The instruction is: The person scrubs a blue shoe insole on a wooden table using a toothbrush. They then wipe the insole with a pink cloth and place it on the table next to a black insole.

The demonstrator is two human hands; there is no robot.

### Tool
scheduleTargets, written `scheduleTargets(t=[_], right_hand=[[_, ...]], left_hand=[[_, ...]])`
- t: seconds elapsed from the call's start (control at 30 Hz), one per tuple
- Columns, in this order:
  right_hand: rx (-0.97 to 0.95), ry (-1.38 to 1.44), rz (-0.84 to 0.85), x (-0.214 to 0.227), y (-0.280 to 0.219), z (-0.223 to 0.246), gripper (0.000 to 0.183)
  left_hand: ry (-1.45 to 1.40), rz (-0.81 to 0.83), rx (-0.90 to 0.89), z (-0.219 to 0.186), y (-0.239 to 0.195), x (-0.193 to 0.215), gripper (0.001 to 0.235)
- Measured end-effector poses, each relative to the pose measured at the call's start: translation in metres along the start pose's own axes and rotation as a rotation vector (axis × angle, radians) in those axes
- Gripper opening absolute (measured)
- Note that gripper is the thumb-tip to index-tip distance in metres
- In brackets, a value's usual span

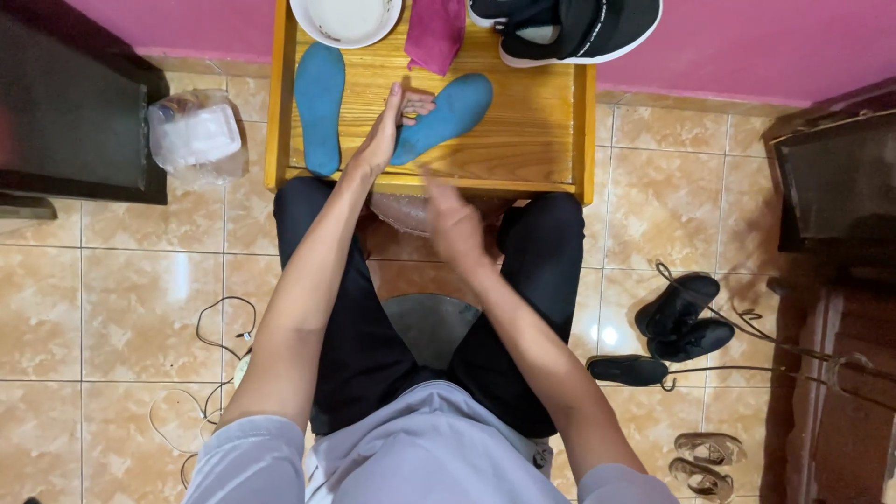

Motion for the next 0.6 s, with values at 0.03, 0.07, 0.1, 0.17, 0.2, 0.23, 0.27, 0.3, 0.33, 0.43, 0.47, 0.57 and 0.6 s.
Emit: scheduleTargets(t=[0.03,0.07,0.1,0.17,0.2,0.23,0.27,0.3,0.33,0.43,0.47,0.57,0.6], right_hand=[[-0.002,0.001,-0.006,0.003,0.000,0.003,0.057],[0.011,-0.115,0.085,0.001,-0.001,0.007,0.063],[0.027,-0.233,0.176,-0.002,0.000,0.009,0.070],[-0.029,-0.191,0.015,-0.010,0.005,-0.046,0.057],[-0.083,-0.147,-0.140,-0.010,0.005,-0.074,0.047],[-0.080,-0.147,-0.135,-0.006,0.007,-0.071,0.047],[-0.162,-0.040,-0.116,-0.004,0.009,-0.074,0.045],[-0.246,0.062,-0.103,0.001,0.011,-0.079,0.043],[-0.246,0.056,-0.105,0.002,0.002,-0.060,0.043],[0.153,-0.501,0.039,-0.016,-0.003,-0.017,0.067],[0.066,-0.381,-0.010,-0.019,0.004,-0.039,0.047],[-0.133,-0.222,-0.066,-0.004,0.025,-0.091,0.035],[-0.258,-0.185,-0.077,0.007,0.029,-0.110,0.039]], left_hand=[[0.005,0.003,-0.002,0.001,0.000,0.000,0.092],[-0.004,-0.007,-0.001,0.002,0.000,0.001,0.093],[-0.014,-0.018,-0.002,0.002,0.001,0.002,0.093],[-0.019,-0.028,0.003,0.006,0.004,0.003,0.092],[-0.026,-0.041,0.013,0.009,0.003,0.004,0.090],[-0.029,-0.045,0.015,0.008,0.002,0.005,0.090],[-0.009,-0.043,0.015,0.007,0.001,0.006,0.092],[0.011,-0.033,0.009,0.005,0.004,0.003,0.093],[0.007,-0.029,0.006,0.002,0.000,0.001,0.093],[0.022,-0.017,0.025,0.006,0.000,0.003,0.096],[0.023,-0.012,-0.019,0.016,0.004,0.007,0.091],[0.026,-0.018,-0.083,0.019,0.004,0.010,0.086],[0.031,-0.017,-0.100,0.016,0.002,0.008,0.084]])
Point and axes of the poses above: each hand's wrist, its own y-axis towards the middle knuckle, its own x-axis out of the back of the hand, z = x × y, the point moved 6 cm from there along y, towards the middle knuckle, and after that the axes turned 10 degrees about -y, right-handed, at the moved point
